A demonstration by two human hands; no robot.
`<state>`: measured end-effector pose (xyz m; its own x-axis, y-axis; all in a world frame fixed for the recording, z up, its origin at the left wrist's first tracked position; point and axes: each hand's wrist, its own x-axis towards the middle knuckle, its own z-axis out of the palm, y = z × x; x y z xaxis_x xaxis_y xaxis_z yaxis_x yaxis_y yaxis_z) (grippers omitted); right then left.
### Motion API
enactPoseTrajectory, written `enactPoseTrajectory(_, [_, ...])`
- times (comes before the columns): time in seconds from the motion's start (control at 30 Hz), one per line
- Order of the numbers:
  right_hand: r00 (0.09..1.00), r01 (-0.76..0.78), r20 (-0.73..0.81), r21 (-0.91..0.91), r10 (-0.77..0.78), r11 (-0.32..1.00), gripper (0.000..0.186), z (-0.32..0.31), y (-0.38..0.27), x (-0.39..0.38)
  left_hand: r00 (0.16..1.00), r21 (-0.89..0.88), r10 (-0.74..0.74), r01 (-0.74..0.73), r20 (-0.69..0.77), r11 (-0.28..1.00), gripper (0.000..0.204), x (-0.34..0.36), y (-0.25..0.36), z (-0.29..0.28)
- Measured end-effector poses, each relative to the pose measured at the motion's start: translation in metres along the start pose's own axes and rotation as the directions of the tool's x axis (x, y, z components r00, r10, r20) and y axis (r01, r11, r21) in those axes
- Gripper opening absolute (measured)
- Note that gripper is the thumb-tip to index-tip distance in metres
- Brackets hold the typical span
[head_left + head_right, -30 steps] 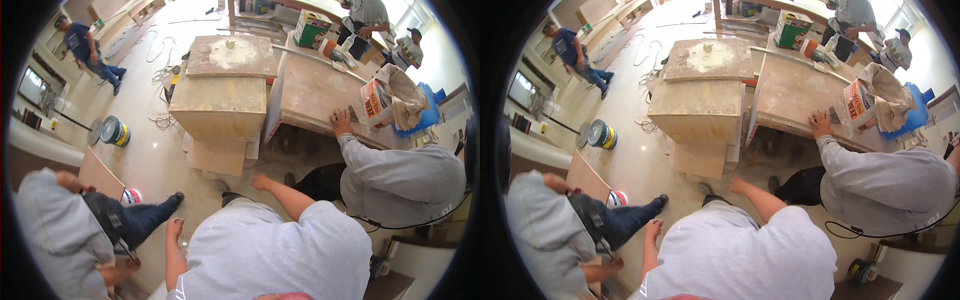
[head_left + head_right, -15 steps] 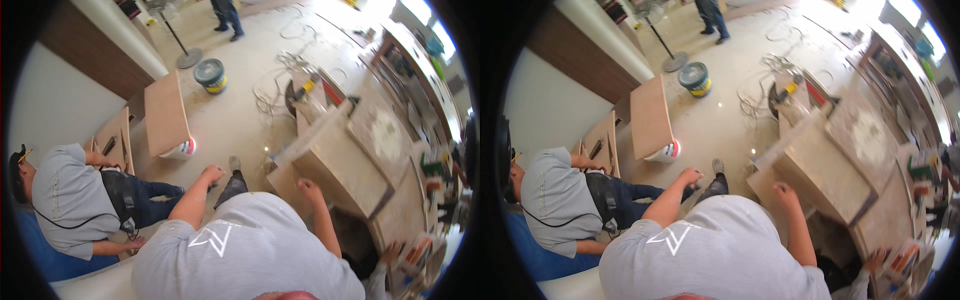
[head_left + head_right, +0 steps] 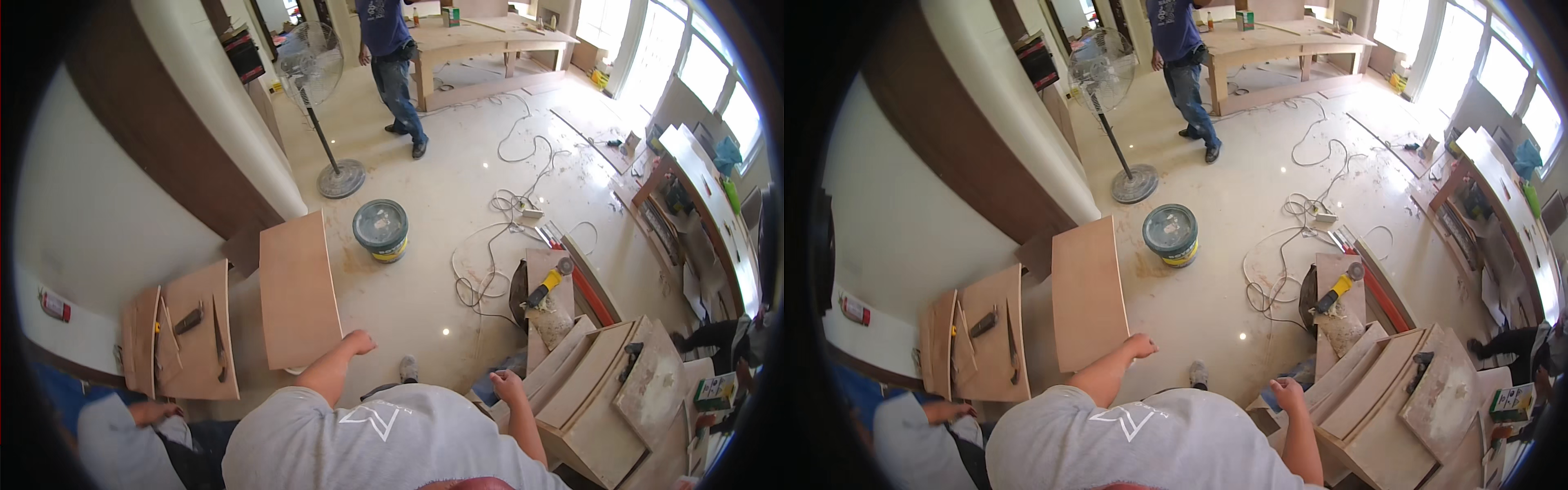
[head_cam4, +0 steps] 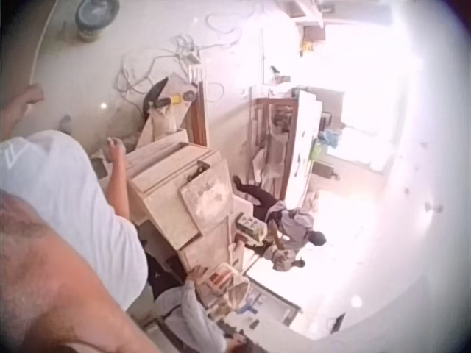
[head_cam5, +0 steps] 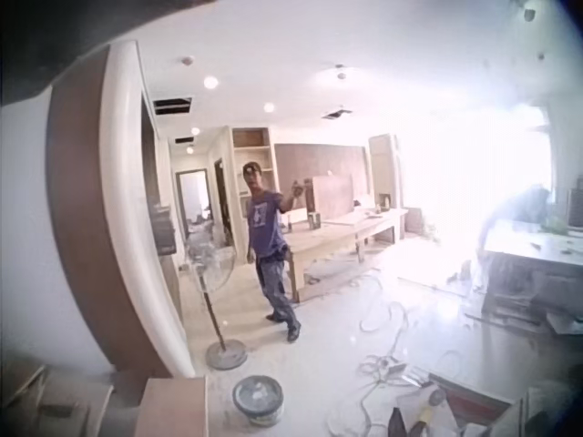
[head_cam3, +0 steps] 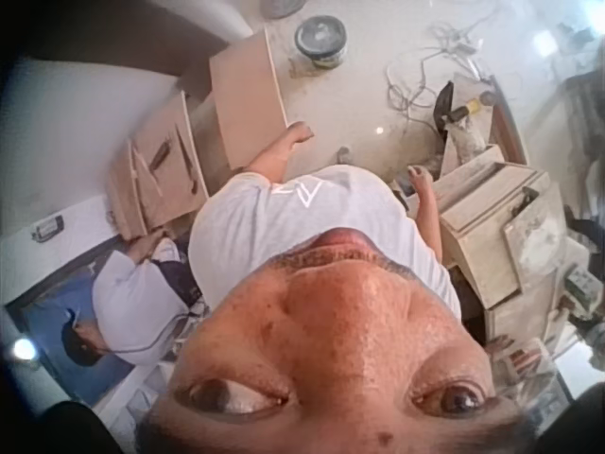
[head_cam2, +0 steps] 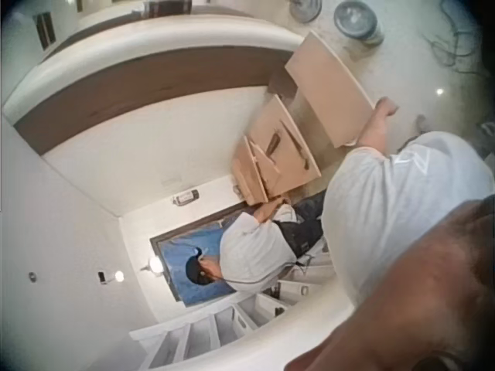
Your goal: The person walks through a renovation site carrying a small wooden piece, then retrieves a white electrical outlet cover from a toolbox. They proceed to a wall and repeatedly align and press the outlet cover into place over an existing wall box, adjusting its position multiple times.
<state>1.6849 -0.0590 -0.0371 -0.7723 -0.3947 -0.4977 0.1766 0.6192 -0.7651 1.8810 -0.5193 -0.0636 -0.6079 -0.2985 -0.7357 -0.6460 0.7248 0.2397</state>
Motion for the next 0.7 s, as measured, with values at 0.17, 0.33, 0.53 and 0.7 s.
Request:
enactPoseTrajectory(0.17, [0.918,-0.363,0.022,-0.354,0.396,0.862,0.049,0.017,0.031,0.052,0.990,-0.242,-0.124,0.104,-0.070,0.965,0.043,0.082,-0.022,-0.097])
enactPoseTrajectory(0.33, [0.638,-0.770,0.071,0.086,0.767,0.632,0.053,0.031,0.119,0.073,0.994,-0.325,-0.094,0.070,-0.058,0.943,0.043,0.165,-0.036,-0.134])
enactPoseTrajectory(0.53, [0.478,-0.877,0.101,0.104,0.873,0.468,0.059,0.033,0.093,0.105,0.998,-0.161,-0.058,0.062,0.034,0.985,0.044,0.233,-0.022,-0.196])
enactPoseTrajectory(0.7, [0.595,-0.788,0.149,0.298,0.790,0.538,0.055,-0.003,-0.029,0.243,0.972,-0.050,-0.196,0.203,0.128,0.978,0.047,0.287,0.005,-0.301])
